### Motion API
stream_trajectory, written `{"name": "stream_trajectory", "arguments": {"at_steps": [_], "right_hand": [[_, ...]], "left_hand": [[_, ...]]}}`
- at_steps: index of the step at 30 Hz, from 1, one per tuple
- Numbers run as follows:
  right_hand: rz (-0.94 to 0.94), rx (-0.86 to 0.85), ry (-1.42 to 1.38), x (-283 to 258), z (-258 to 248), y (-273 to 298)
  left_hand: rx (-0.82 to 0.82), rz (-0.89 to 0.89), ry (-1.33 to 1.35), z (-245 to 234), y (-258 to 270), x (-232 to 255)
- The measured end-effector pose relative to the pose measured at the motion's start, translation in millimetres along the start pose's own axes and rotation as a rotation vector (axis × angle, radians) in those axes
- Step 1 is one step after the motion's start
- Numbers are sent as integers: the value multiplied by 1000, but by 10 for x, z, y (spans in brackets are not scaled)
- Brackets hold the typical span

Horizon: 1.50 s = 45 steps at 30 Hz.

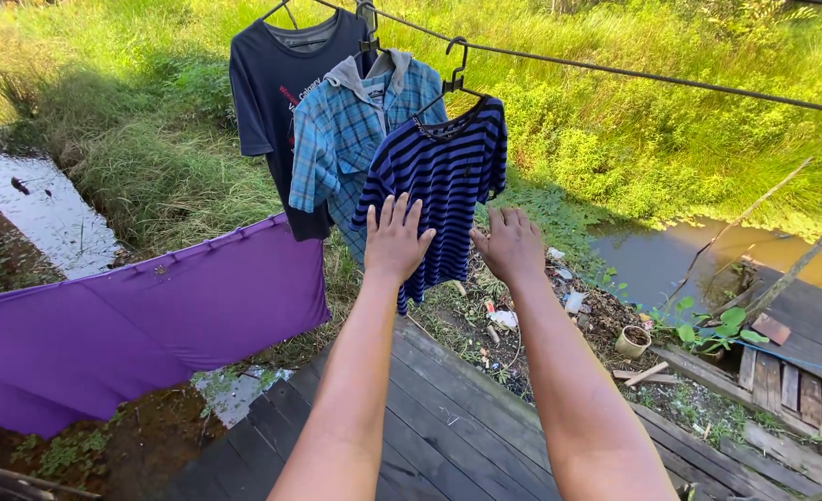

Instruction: Hanging wet clothes on a line using hangers from a laundry basket.

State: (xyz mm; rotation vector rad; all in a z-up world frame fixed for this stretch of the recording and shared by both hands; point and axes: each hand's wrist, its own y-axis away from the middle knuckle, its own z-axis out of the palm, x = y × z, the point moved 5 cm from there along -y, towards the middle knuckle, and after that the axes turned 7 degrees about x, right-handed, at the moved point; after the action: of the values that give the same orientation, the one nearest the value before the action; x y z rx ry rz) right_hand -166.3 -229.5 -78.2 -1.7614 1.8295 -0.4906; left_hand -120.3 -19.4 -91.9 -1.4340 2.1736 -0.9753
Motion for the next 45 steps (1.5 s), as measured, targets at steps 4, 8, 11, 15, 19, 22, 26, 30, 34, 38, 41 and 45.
{"name": "stream_trajectory", "arguments": {"at_steps": [4, 8, 11, 15, 19, 22, 26, 30, 34, 38, 41, 45], "right_hand": [[-12, 10, 12, -39, 17, 174], [-5, -19, 12, -54, -85, 241], [16, -70, -5, -78, -184, 270], [6, -89, 3, 4, -129, 301], [23, -134, -35, 2, -216, 371], [-58, -113, -42, 88, -143, 435], [-123, -99, -63, 185, -204, 532], [-168, -79, -85, 278, -255, 623], [-185, -110, -125, 301, -306, 708], [-240, -95, -126, 325, -261, 804], [-238, -148, -128, 273, -347, 834], [-223, -189, -139, 226, -377, 909]], "left_hand": [[-3, 6, -9, -78, 131, 19], [-9, -7, -17, -149, 174, 73], [-15, -8, -31, -186, 216, 113], [5, -2, -40, -199, 284, 206], [0, -40, -47, -257, 376, 318], [-32, -100, -51, -236, 487, 430], [-20, -130, -90, -222, 625, 580], [-11, -164, -112, -366, 735, 755], [-10, -202, -127, -472, 894, 869], [-9, -197, -145, -540, 962, 944], [-22, -217, -155, -604, 1000, 945], [-79, -237, -161, -690, 1077, 933]]}}
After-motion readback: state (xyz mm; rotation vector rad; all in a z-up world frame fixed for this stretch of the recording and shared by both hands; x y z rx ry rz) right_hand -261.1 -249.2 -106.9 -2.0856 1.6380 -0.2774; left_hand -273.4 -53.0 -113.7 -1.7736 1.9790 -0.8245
